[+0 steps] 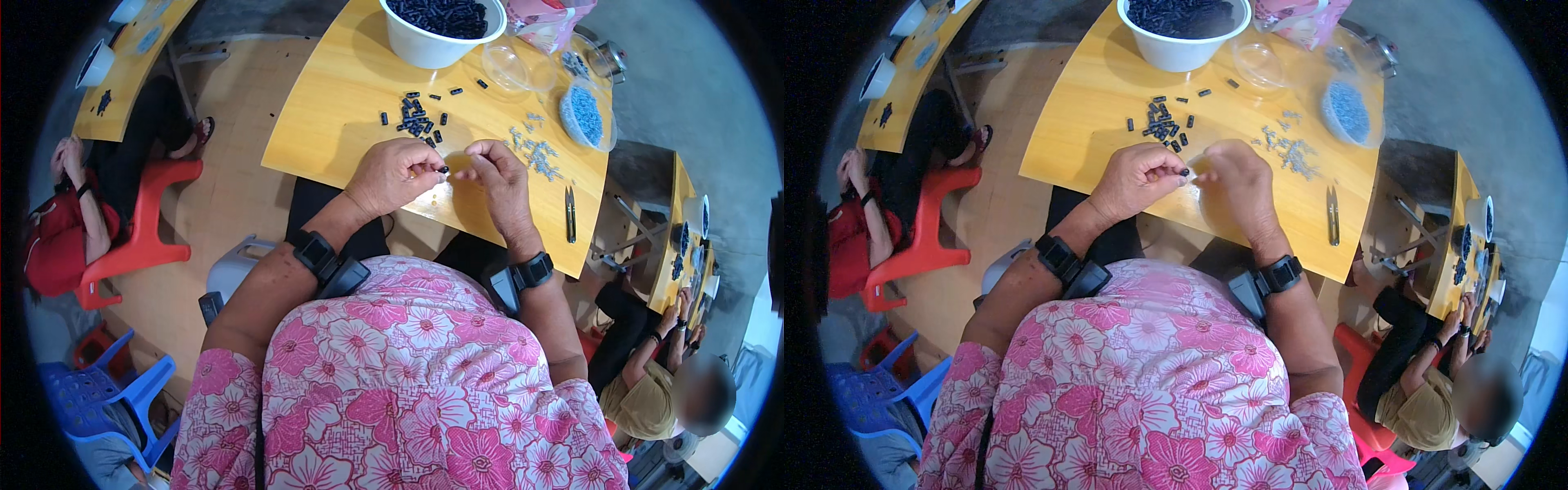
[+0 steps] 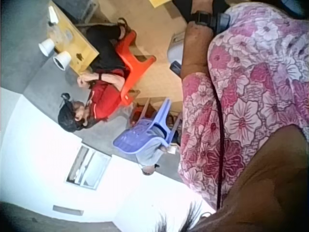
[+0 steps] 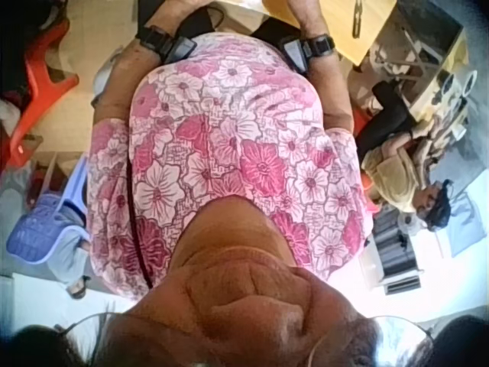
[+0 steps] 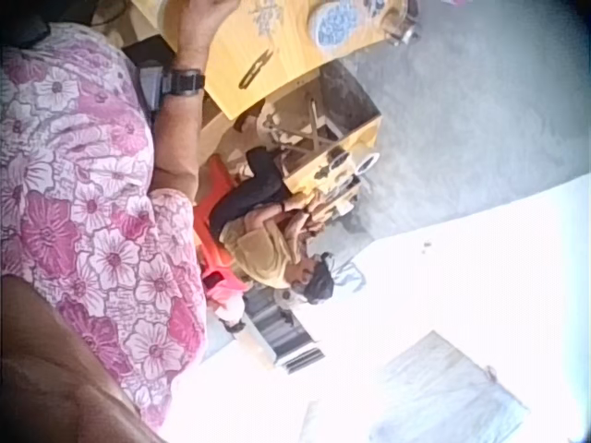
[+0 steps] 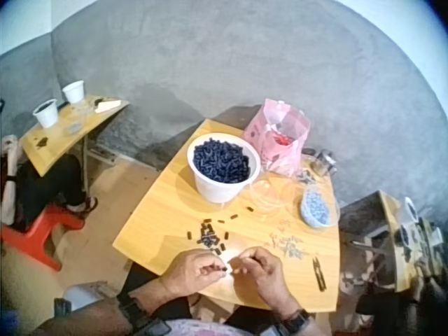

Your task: Manually assembling small black plastic components by hand at a workbench.

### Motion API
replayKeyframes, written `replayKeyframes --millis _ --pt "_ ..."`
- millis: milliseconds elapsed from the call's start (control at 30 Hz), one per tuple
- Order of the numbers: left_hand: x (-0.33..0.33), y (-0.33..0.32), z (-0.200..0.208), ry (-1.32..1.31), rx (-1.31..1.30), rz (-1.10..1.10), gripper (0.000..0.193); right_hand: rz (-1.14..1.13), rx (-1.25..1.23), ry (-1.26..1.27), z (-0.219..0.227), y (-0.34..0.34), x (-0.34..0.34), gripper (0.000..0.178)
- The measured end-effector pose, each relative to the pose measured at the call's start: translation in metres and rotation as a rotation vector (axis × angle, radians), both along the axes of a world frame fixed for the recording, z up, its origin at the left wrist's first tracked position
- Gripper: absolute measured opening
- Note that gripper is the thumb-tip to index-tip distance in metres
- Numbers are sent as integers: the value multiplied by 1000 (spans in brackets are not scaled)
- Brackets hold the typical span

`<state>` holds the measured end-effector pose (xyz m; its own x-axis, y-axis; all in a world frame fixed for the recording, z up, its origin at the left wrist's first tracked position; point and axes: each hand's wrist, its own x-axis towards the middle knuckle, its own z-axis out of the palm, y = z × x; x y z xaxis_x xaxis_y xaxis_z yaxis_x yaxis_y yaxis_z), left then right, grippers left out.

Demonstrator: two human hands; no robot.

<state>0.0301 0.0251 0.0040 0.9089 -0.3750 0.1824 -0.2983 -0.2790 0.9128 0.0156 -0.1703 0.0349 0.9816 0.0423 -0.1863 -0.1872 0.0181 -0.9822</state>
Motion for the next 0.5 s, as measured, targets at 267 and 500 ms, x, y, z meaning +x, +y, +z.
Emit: replayKeyframes --millis 267,500 --pt "1 -1 2 63 -12 -9 8 125 110 63 -8 12 -2 8" --pt "1 0 2 48 3 -5 8 108 265 79 -10 11 -3 10"
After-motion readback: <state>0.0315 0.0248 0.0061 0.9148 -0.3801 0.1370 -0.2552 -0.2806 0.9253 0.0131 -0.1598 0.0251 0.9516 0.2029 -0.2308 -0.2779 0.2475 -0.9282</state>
